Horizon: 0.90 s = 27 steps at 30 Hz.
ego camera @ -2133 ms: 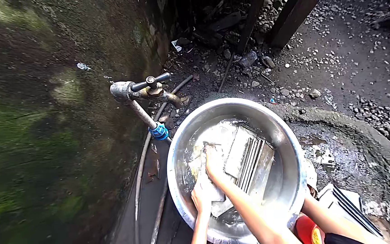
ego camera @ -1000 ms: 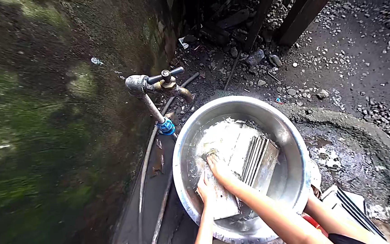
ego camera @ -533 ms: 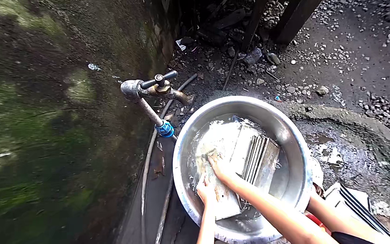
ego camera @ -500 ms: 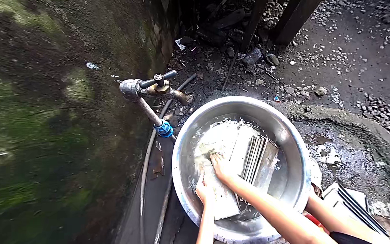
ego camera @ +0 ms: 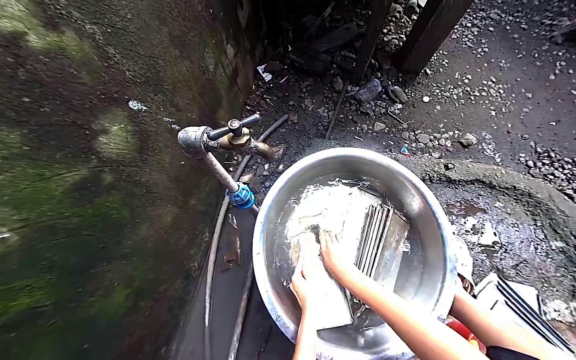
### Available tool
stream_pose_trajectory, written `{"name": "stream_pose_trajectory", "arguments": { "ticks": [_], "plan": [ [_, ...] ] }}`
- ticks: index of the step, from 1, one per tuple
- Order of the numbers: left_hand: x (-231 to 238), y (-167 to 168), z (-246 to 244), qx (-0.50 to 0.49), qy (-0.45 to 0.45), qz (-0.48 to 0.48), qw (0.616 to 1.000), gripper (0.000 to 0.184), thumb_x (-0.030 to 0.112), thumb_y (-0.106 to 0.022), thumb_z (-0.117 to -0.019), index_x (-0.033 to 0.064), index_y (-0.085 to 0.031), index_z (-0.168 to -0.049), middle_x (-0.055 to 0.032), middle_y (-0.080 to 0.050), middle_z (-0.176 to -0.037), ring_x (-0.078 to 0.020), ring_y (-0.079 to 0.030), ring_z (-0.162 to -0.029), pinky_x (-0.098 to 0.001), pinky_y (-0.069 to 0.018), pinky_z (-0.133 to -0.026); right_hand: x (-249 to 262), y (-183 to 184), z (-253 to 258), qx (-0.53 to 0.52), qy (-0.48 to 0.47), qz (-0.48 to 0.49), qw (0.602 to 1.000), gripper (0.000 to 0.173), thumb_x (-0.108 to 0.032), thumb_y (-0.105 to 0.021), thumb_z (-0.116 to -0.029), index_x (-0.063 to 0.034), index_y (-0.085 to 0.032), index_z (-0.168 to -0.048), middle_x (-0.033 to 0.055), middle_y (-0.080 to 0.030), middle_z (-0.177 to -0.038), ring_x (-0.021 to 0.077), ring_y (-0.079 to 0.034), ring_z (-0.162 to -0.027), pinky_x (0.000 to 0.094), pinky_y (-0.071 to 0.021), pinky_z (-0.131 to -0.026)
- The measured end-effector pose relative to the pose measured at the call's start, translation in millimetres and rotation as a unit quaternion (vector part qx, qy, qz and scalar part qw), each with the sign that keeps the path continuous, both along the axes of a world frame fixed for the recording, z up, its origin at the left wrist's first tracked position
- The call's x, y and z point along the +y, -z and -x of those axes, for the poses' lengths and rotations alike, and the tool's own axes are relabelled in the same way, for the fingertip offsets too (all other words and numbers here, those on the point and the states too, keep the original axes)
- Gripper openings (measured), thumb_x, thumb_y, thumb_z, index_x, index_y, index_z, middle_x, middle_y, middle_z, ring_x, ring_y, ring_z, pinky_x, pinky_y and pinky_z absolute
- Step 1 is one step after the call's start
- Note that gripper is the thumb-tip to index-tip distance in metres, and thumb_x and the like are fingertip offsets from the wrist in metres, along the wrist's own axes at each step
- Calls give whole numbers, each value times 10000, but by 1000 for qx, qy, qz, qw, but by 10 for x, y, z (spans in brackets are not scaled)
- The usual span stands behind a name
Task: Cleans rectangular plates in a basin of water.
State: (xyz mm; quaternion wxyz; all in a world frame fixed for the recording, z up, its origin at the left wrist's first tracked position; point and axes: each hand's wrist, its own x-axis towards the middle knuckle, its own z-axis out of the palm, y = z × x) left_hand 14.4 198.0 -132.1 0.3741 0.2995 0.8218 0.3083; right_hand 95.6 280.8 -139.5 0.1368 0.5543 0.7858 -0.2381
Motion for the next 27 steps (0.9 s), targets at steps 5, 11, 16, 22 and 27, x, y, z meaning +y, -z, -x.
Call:
{"name": "stream_pose_trajectory", "arguments": {
  "ticks": [5,11,16,22,27],
  "plan": [
    [-63,68,12,20,2,-26,999,447,16,-443,-1036,-22,-487,-1479,-281,-665,-1261,-432,-668,-1128,-563,-475,-1017,-39,22,238,51,31,35,998,510,-39,-355,-1044,100,-334,-1535,284,-378,-1586,392,-344,-1505,489,-252,-1243],
    [-8,52,22,-6,12,4,1000,432,-5,-471,-1027,-8,-523,-1456,-264,-644,-1313,-425,-636,-1197,-562,-444,-1061,130,24,-143,45,-48,40,997,525,-117,-351,-1082,5,-295,-1590,211,-379,-1615,357,-344,-1515,537,-171,-1263],
    [-36,64,-20,44,1,-10,999,382,56,-453,-1060,-29,-563,-1416,-282,-689,-1202,-451,-667,-1119,-596,-462,-1018,-147,-220,462,-6,109,26,994,509,-65,-393,-1032,147,-359,-1494,314,-469,-1501,389,-472,-1417,472,-344,-1186],
    [-47,82,-31,35,-30,-18,999,457,8,-406,-1043,-3,-474,-1494,-262,-617,-1358,-447,-608,-1236,-586,-425,-1068,-632,-140,130,21,57,24,998,521,-6,-358,-1040,72,-329,-1554,231,-430,-1576,343,-432,-1467,472,-293,-1225],
    [-48,30,-35,49,13,20,999,448,41,-408,-1056,22,-485,-1496,-263,-651,-1304,-446,-636,-1194,-592,-443,-1054,-106,61,208,7,34,-12,999,514,-24,-317,-1055,93,-300,-1555,293,-384,-1580,409,-388,-1478,506,-285,-1226]
  ]
}}
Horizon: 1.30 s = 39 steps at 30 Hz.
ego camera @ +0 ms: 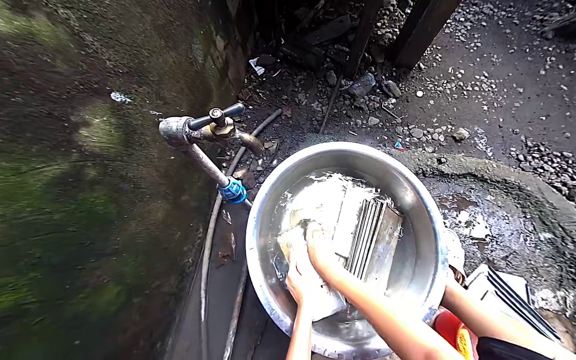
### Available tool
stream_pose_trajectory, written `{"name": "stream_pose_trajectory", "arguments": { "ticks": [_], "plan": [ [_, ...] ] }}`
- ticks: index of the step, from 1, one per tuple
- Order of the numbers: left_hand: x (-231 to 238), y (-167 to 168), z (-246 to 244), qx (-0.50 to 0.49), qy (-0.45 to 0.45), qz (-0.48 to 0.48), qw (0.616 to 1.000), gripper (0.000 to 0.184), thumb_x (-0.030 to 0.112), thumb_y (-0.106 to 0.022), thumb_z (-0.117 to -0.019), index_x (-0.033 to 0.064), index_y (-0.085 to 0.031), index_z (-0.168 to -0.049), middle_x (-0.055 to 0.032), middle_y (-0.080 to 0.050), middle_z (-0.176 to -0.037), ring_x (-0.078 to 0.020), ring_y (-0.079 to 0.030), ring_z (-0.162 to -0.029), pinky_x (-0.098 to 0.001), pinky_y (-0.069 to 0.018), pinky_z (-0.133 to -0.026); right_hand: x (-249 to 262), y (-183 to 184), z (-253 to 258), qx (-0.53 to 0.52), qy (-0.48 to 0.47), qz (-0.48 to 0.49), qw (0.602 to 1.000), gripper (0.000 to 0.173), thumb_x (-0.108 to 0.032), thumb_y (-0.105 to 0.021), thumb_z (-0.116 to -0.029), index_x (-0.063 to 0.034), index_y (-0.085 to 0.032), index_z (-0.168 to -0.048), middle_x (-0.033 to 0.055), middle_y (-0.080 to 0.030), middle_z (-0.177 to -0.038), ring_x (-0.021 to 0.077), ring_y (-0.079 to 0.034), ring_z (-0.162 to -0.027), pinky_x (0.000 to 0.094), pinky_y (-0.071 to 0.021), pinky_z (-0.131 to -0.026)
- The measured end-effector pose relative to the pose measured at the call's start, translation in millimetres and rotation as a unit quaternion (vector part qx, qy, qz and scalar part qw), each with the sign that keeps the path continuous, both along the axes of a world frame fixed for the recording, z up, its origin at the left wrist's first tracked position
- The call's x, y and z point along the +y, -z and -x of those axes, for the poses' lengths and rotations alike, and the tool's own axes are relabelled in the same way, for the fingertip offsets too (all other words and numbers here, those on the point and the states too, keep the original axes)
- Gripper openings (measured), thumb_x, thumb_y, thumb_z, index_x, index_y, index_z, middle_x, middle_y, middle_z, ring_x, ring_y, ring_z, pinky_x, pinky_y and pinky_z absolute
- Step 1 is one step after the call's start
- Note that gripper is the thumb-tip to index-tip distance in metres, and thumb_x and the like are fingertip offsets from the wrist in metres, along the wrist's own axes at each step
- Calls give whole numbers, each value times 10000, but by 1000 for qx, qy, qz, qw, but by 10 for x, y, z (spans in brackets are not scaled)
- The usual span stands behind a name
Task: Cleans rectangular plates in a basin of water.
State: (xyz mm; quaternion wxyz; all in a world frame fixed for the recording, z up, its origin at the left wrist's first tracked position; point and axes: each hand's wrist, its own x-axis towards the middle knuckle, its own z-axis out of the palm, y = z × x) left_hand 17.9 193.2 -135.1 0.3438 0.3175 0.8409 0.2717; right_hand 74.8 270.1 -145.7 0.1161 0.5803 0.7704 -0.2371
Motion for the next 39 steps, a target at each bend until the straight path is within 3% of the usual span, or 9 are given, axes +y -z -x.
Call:
{"name": "stream_pose_trajectory", "arguments": {
  "ticks": [5,8,11,13,21,24,26,33,39],
  "plan": [
    [18,49,6,2,-30,-26,999,436,43,-414,-1056,0,-495,-1482,-276,-656,-1281,-443,-635,-1192,-582,-438,-1057,-266,-79,79,-18,20,7,1000,525,-45,-322,-1055,151,-263,-1539,312,-357,-1587,391,-400,-1478,458,-289,-1232],
    [25,85,-10,-10,-39,-36,999,424,33,-421,-1052,-18,-510,-1463,-280,-643,-1299,-447,-615,-1220,-593,-421,-1072,-637,-101,-80,-45,-28,-52,997,500,-15,-387,-1028,157,-361,-1497,318,-463,-1513,410,-512,-1392,452,-379,-1176],
    [11,63,-5,-6,-24,-24,999,455,9,-422,-1043,-2,-472,-1496,-286,-639,-1305,-464,-624,-1199,-591,-436,-1058,-477,-65,-198,-20,-49,11,999,546,0,-345,-1034,107,-258,-1563,286,-327,-1614,399,-347,-1505,511,-233,-1245],
    [13,35,-10,-10,-11,-11,1000,462,2,-404,-1043,-1,-465,-1500,-284,-633,-1318,-463,-625,-1200,-589,-435,-1056,-191,-6,-204,19,-39,7,999,567,1,-327,-1042,53,-218,-1596,240,-275,-1653,372,-299,-1533,520,-236,-1239],
    [56,66,35,-34,-79,8,996,443,-20,-395,-1047,-13,-484,-1481,-250,-572,-1424,-422,-563,-1305,-550,-395,-1111,134,-205,-140,342,136,-197,909,512,170,-484,-883,-3,-663,-1331,192,-634,-1393,351,-612,-1302,469,-502,-1079],
    [63,42,22,-36,-70,27,997,432,11,-397,-1063,-4,-484,-1485,-248,-582,-1411,-411,-570,-1297,-544,-397,-1110,132,43,-240,272,127,-78,951,498,66,-398,-998,-41,-560,-1457,176,-502,-1539,316,-457,-1454,445,-364,-1205],
    [62,50,43,-44,-75,29,996,450,6,-387,-1058,0,-459,-1503,-229,-546,-1462,-393,-535,-1345,-533,-374,-1139,53,87,-263,224,123,-10,967,506,24,-354,-1037,-68,-491,-1516,155,-450,-1584,285,-436,-1472,436,-361,-1203],
    [85,35,44,-23,-91,46,994,496,26,-356,-1073,39,-358,-1568,-274,-568,-1413,-436,-568,-1288,-560,-408,-1095,-895,-268,-544,129,67,46,988,558,97,-420,-984,-26,-457,-1526,186,-404,-1605,328,-400,-1490,421,-362,-1201],
    [108,9,38,-42,-49,110,992,456,51,-367,-1083,13,-401,-1536,-269,-553,-1428,-422,-547,-1315,-558,-409,-1095,-52,-80,-231,142,5,38,989,520,55,-367,-1013,-23,-472,-1516,170,-399,-1614,315,-356,-1514,441,-272,-1246]
  ]
}}
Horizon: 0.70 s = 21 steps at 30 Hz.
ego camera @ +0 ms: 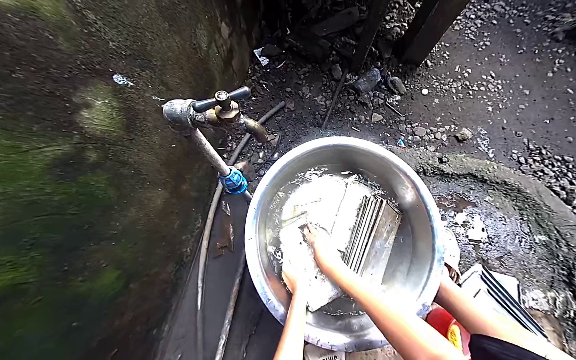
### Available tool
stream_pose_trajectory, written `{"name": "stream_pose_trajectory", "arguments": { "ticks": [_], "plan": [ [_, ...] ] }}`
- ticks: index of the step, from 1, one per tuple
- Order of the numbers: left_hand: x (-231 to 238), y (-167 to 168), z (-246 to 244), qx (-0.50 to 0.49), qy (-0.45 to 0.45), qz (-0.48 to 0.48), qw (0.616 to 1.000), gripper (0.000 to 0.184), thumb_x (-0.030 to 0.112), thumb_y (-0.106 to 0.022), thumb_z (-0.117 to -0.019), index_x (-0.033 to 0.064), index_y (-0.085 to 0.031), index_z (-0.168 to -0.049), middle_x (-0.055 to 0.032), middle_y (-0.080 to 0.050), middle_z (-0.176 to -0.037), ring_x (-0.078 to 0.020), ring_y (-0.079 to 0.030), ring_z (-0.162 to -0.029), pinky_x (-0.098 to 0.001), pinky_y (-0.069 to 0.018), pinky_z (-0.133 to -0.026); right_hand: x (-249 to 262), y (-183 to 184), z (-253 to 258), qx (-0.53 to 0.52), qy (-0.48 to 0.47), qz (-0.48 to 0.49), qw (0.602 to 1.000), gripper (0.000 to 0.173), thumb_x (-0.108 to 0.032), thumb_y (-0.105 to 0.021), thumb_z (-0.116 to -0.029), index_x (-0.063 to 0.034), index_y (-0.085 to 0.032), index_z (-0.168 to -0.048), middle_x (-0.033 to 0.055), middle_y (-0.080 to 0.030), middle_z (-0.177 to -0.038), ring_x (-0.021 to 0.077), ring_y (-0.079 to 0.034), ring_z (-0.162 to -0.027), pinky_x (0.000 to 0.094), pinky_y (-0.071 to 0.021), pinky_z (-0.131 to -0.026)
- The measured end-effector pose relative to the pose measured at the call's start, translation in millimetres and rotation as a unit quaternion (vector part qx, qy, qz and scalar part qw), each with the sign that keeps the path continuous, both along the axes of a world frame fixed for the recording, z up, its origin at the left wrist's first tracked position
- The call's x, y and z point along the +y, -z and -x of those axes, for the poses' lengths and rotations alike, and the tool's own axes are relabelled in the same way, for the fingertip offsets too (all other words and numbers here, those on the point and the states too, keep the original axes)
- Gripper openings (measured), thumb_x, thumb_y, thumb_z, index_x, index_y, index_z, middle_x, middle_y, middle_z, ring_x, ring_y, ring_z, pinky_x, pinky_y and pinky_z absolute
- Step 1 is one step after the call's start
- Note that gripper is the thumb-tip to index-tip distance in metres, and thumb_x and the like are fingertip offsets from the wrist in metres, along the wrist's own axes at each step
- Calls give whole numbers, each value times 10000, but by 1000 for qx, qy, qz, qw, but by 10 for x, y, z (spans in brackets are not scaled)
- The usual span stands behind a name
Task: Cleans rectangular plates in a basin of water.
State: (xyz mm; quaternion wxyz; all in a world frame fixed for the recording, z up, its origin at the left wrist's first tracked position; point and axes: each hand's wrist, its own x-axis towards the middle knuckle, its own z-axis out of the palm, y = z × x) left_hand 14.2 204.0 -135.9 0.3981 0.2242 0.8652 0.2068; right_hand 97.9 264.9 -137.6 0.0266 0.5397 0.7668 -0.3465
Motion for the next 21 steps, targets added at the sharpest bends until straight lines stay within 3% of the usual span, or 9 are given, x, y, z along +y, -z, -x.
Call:
{"name": "stream_pose_trajectory", "arguments": {
  "ticks": [3,4,6,9,12,14,18,20,21],
  "plan": [
    [6,43,42,0,4,3,1000,481,21,-375,-1073,4,-363,-1553,-269,-524,-1461,-412,-515,-1355,-529,-378,-1135,359,72,215,1,1,24,1000,494,22,-334,-1044,-24,-465,-1518,164,-402,-1614,293,-351,-1519,436,-267,-1249],
    [9,58,59,4,-2,0,1000,498,8,-376,-1065,18,-352,-1562,-256,-514,-1479,-405,-510,-1364,-526,-372,-1142,326,55,237,-7,1,44,999,515,35,-330,-1040,-17,-417,-1544,164,-355,-1639,288,-305,-1541,427,-240,-1261],
    [32,54,43,-2,-14,14,1000,526,5,-401,-1055,37,-333,-1575,-246,-505,-1491,-391,-500,-1377,-518,-356,-1157,23,-16,131,-38,3,60,997,558,45,-352,-1023,-21,-352,-1577,157,-284,-1671,284,-251,-1562,413,-234,-1262],
    [65,45,13,1,-25,22,999,511,34,-392,-1066,33,-333,-1573,-260,-528,-1461,-398,-512,-1359,-531,-365,-1143,-610,-174,-177,-48,19,71,996,586,57,-403,-1005,-8,-329,-1583,183,-288,-1664,309,-277,-1551,410,-261,-1251],
    [58,69,-6,10,-23,2,1000,513,44,-360,-1074,75,-331,-1585,-221,-512,-1495,-387,-511,-1366,-542,-378,-1133,-797,-218,-323,-51,18,75,996,555,42,-386,-1023,2,-342,-1575,194,-312,-1651,314,-305,-1539,398,-272,-1247],
    [47,87,-10,13,-13,-3,1000,510,58,-343,-1082,80,-321,-1591,-202,-484,-1529,-375,-497,-1387,-531,-364,-1147,-591,-166,-202,-65,-1,68,996,548,36,-375,-1029,20,-327,-1574,209,-305,-1650,338,-295,-1540,422,-262,-1250],
    [-11,70,6,-6,-7,7,1000,480,23,-394,-1067,-9,-368,-1545,-260,-490,-1497,-389,-475,-1397,-516,-347,-1164,124,24,173,-62,-49,2,997,534,26,-331,-1043,39,-304,-1577,208,-274,-1663,334,-268,-1551,441,-240,-1258],
    [-53,157,34,-40,-45,-60,996,517,-21,-390,-1049,-2,-334,-1563,-223,-405,-1578,-344,-396,-1467,-476,-282,-1213,349,89,293,-40,-41,13,998,523,22,-318,-1050,15,-336,-1572,177,-294,-1664,304,-250,-1560,431,-219,-1266],
    [-68,195,45,-50,-72,-92,992,500,-10,-381,-1061,6,-351,-1560,-232,-438,-1552,-352,-419,-1450,-481,-295,-1203,348,77,305,-26,-45,34,998,527,35,-312,-1046,22,-327,-1573,179,-284,-1667,306,-239,-1563,433,-196,-1273]
  ]
}}
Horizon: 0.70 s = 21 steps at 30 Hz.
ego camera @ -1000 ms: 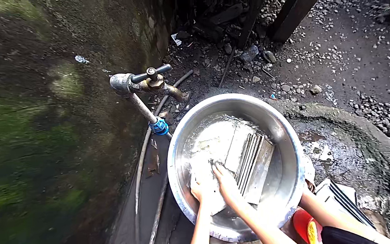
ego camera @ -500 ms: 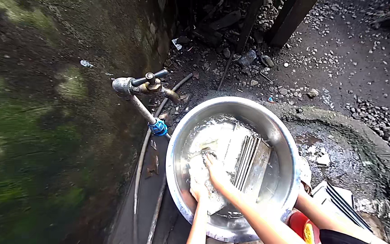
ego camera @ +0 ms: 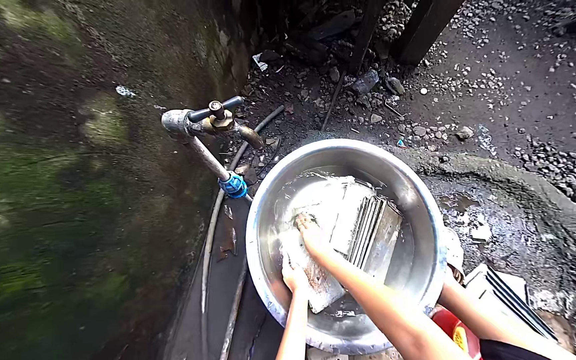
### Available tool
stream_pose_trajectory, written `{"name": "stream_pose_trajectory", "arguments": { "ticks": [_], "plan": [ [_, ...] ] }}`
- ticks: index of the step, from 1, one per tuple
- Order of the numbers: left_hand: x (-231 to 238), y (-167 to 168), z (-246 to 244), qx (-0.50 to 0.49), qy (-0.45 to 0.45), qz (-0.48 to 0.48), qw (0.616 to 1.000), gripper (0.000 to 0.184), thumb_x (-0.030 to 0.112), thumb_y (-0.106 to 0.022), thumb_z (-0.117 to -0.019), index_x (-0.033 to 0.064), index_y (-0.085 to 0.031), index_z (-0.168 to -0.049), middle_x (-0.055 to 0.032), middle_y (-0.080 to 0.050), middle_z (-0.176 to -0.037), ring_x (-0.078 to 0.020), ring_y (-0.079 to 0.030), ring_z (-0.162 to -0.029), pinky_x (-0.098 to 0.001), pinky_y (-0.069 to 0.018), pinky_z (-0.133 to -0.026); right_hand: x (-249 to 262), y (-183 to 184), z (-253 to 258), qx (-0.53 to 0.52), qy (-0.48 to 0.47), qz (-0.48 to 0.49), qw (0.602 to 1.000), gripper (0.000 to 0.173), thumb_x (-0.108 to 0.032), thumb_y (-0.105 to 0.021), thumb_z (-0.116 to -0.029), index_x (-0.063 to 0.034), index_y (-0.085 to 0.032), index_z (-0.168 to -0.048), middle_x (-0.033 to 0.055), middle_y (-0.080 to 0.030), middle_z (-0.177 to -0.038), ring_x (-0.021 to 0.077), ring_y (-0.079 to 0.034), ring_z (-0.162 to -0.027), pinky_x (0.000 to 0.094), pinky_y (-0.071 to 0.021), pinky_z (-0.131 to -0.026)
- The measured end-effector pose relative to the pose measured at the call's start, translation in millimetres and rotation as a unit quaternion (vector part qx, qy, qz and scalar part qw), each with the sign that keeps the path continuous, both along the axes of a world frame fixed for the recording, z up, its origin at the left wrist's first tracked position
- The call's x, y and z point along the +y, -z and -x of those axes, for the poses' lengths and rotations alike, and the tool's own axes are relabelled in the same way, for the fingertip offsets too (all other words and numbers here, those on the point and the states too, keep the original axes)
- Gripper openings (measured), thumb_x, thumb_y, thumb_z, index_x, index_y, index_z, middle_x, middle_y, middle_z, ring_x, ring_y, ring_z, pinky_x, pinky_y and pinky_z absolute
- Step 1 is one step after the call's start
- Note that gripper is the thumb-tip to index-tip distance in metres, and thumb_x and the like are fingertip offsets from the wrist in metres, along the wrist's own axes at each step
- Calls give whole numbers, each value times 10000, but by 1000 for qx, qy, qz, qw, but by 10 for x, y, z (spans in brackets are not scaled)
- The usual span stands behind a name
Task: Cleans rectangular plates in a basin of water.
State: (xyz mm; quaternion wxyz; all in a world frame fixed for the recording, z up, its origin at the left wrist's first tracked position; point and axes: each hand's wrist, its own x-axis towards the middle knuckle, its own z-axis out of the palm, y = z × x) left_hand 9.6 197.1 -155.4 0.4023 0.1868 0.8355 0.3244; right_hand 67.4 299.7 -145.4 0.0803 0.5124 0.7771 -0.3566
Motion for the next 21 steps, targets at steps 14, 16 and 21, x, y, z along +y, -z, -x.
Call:
{"name": "stream_pose_trajectory", "arguments": {
  "ticks": [14,16,21],
  "plan": [
    [92,-51,-18,-232,-165,-92,954,639,401,-171,-1130,-75,-539,-1344,-240,-587,-1286,-244,-568,-1155,-398,-443,-1021,-767,42,-450,186,-142,-23,972,453,74,-404,-1004,-7,-605,-1402,126,-532,-1527,304,-448,-1463,455,-335,-1214],
    [96,-42,-35,-244,-162,-97,951,648,398,-166,-1130,-102,-512,-1356,-267,-563,-1348,-271,-554,-1239,-414,-429,-1070,-531,60,-390,158,-138,-29,977,496,54,-370,-1018,-42,-542,-1474,120,-488,-1564,292,-411,-1488,442,-312,-1228],
    [70,-100,-150,-247,-149,-50,956,605,355,-208,-1137,-122,-524,-1332,-289,-556,-1338,-292,-550,-1206,-419,-430,-1043,-67,56,-136,33,-24,-38,998,497,29,-350,-1027,-20,-483,-1504,166,-466,-1571,305,-390,-1496,439,-282,-1240]
  ]
}}
